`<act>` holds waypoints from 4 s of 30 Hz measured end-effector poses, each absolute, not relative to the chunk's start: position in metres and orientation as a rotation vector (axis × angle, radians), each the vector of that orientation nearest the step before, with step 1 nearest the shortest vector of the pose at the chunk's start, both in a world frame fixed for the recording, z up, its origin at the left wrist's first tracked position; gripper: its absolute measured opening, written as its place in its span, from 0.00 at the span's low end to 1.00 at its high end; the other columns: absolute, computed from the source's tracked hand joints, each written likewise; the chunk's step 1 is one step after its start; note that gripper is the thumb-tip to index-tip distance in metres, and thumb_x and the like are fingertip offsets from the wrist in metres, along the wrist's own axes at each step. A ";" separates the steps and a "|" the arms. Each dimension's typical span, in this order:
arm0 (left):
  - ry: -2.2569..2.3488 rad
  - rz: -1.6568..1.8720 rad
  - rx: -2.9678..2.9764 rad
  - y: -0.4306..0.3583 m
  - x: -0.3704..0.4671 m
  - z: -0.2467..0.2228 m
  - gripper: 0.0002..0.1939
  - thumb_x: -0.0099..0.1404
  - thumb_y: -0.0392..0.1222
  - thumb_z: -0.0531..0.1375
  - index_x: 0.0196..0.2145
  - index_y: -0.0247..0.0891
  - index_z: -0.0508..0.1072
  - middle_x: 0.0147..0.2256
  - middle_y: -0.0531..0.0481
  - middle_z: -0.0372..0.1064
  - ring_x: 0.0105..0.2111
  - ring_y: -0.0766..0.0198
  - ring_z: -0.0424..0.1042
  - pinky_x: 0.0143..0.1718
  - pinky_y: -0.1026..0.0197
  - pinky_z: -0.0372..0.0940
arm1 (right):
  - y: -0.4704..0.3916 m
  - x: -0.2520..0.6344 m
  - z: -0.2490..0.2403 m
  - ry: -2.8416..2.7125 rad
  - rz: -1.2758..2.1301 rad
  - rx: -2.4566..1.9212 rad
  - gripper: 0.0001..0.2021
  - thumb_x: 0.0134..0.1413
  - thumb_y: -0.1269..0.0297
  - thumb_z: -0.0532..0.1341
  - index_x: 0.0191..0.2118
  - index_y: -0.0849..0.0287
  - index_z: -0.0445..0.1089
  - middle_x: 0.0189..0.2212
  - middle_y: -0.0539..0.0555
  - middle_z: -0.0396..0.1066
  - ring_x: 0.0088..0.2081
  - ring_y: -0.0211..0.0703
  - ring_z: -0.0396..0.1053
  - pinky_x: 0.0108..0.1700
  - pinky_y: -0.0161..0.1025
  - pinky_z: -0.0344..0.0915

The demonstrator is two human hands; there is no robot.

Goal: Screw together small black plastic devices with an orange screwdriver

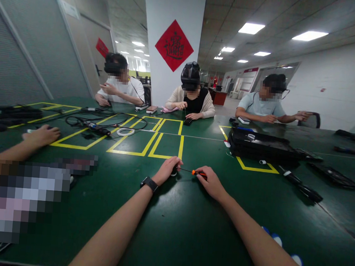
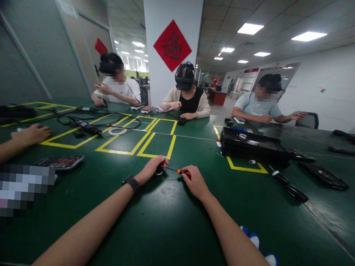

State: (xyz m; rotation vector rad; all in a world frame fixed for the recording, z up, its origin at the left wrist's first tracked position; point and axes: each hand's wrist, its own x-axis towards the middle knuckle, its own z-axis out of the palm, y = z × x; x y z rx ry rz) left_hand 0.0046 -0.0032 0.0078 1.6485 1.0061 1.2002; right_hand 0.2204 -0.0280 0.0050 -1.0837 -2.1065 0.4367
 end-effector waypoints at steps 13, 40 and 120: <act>0.990 1.216 1.658 -0.004 0.004 0.008 0.19 0.62 0.52 0.46 0.29 0.35 0.68 0.25 0.51 0.64 0.27 0.67 0.64 0.32 0.63 0.59 | -0.030 0.219 0.009 -2.165 0.455 -1.062 0.10 0.57 0.68 0.50 0.38 0.59 0.68 0.36 0.54 0.67 0.41 0.42 0.61 0.46 0.42 0.57; 1.003 1.195 1.640 -0.005 0.006 0.010 0.19 0.62 0.52 0.46 0.30 0.34 0.68 0.25 0.51 0.63 0.27 0.67 0.64 0.32 0.64 0.59 | -0.031 0.217 0.007 -2.119 0.479 -1.102 0.10 0.54 0.66 0.54 0.43 0.59 0.65 0.38 0.55 0.65 0.42 0.42 0.61 0.46 0.42 0.58; 1.292 0.885 2.028 0.001 -0.032 0.007 0.27 0.37 0.49 0.68 0.35 0.35 0.68 0.33 0.50 0.68 0.34 0.60 0.66 0.39 0.57 0.60 | -0.029 0.230 0.004 -1.999 0.142 -1.525 0.06 0.49 0.61 0.57 0.31 0.58 0.65 0.31 0.53 0.65 0.34 0.42 0.63 0.33 0.36 0.59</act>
